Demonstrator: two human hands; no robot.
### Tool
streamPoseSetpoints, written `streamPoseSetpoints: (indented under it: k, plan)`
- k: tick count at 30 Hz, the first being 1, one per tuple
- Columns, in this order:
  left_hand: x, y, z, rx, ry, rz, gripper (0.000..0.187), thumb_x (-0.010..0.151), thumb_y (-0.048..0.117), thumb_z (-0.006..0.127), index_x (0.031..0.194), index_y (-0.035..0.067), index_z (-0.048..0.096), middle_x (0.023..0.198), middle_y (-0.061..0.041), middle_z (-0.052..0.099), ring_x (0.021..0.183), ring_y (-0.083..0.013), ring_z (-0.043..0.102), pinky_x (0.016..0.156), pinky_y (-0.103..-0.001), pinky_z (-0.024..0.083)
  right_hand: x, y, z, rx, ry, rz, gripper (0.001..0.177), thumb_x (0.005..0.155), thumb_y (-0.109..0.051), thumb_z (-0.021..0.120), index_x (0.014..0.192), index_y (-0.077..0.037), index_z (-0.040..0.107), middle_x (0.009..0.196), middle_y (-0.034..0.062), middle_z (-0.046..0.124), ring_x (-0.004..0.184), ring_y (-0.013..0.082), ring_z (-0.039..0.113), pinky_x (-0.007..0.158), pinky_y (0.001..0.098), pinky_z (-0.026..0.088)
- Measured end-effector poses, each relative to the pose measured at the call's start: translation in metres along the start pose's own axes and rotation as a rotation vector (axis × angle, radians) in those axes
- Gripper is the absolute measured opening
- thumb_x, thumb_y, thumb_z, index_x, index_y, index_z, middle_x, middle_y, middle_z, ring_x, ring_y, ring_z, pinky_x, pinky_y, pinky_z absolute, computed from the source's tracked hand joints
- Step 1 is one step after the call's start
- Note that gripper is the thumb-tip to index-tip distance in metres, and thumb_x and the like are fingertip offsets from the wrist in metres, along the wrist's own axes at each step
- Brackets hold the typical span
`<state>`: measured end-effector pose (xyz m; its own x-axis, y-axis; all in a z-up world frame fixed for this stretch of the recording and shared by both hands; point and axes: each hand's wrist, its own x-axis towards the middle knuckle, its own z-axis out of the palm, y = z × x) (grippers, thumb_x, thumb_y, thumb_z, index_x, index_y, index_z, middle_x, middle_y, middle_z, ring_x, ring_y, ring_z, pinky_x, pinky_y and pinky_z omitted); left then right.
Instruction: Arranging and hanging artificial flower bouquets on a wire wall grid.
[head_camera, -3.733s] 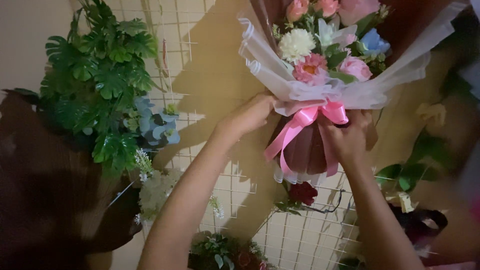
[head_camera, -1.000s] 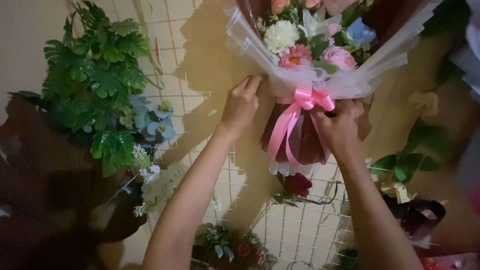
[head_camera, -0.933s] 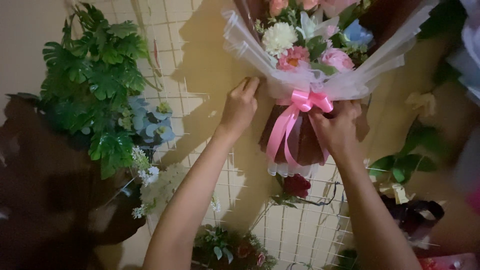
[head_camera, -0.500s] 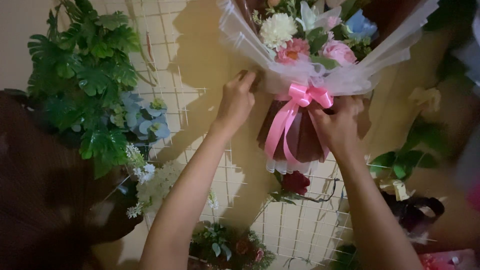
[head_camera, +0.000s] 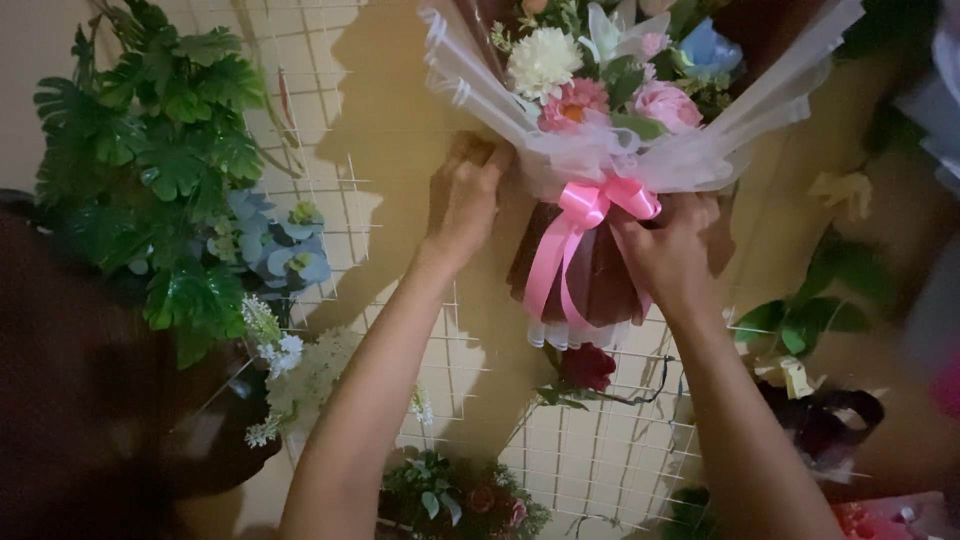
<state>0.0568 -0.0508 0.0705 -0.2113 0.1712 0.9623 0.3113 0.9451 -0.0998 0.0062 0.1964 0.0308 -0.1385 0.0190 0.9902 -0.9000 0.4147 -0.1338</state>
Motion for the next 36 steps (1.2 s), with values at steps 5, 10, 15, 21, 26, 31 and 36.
streamPoseSetpoints:
  k: [5,10,15,21,26,31,36]
  plan:
    - [-0.003,0.014,-0.013,0.178,0.049,0.143,0.029,0.080,0.004,0.063,0.108,0.006,0.071,0.114,-0.011,0.070,0.114,-0.0342,0.061,0.089,-0.043,0.054,-0.007,0.012,0.008,0.092,0.012,0.012,0.042,0.087,-0.028,0.087,0.117,-0.003,0.074,0.121,0.0210,0.070,0.113,0.0407,0.064,0.101,0.0481,0.050]
    - [-0.010,0.012,-0.008,-0.089,0.106,0.060,0.015,0.086,0.009,0.065,0.099,0.006,0.072,0.110,-0.014,0.068,0.109,-0.0360,0.059,0.096,-0.043,0.047,-0.006,0.016,0.010,0.090,-0.030,0.034,0.041,0.084,-0.027,0.087,0.114,-0.002,0.073,0.118,0.0201,0.071,0.116,0.0411,0.062,0.103,0.0492,0.047]
    - [-0.024,0.009,0.001,-0.057,0.125,0.068,0.022,0.086,0.002,0.063,0.106,0.003,0.072,0.110,-0.016,0.068,0.110,-0.0368,0.061,0.097,-0.045,0.048,-0.004,0.007,0.008,0.158,-0.094,0.239,0.048,0.085,-0.031,0.084,0.120,-0.001,0.069,0.116,0.0204,0.069,0.112,0.0385,0.064,0.099,0.0471,0.048]
    - [-0.028,0.008,0.003,-0.233,0.145,0.034,0.029,0.080,-0.004,0.066,0.108,0.001,0.069,0.112,-0.017,0.067,0.110,-0.0390,0.061,0.097,-0.046,0.052,-0.006,0.021,0.011,0.052,-0.066,0.043,0.041,0.089,-0.027,0.085,0.118,-0.001,0.073,0.120,0.0217,0.071,0.113,0.0404,0.065,0.102,0.0488,0.049]
    - [-0.029,0.007,0.008,-0.270,0.132,0.050,0.022,0.086,-0.001,0.069,0.107,0.002,0.065,0.114,-0.017,0.067,0.112,-0.0396,0.062,0.099,-0.047,0.051,-0.009,0.025,0.015,-0.017,-0.006,-0.041,0.043,0.085,-0.024,0.089,0.117,0.000,0.072,0.121,0.0232,0.070,0.114,0.0436,0.062,0.100,0.0506,0.046]
    - [-0.021,0.026,-0.011,-0.289,0.226,-0.024,0.029,0.085,-0.005,0.067,0.114,-0.003,0.061,0.115,-0.020,0.061,0.109,-0.0407,0.060,0.093,-0.046,0.052,-0.008,0.019,0.011,0.082,-0.056,0.094,0.042,0.088,-0.023,0.085,0.122,-0.001,0.071,0.120,0.0200,0.071,0.115,0.0401,0.063,0.102,0.0480,0.048]
    - [-0.017,0.021,-0.015,-0.285,0.226,0.006,0.024,0.086,-0.009,0.066,0.106,0.004,0.064,0.108,-0.015,0.060,0.103,-0.0339,0.064,0.089,-0.044,0.053,-0.006,0.014,0.010,0.068,-0.020,-0.040,0.041,0.090,-0.022,0.087,0.122,-0.001,0.072,0.125,0.0205,0.071,0.119,0.0404,0.062,0.106,0.0481,0.047]
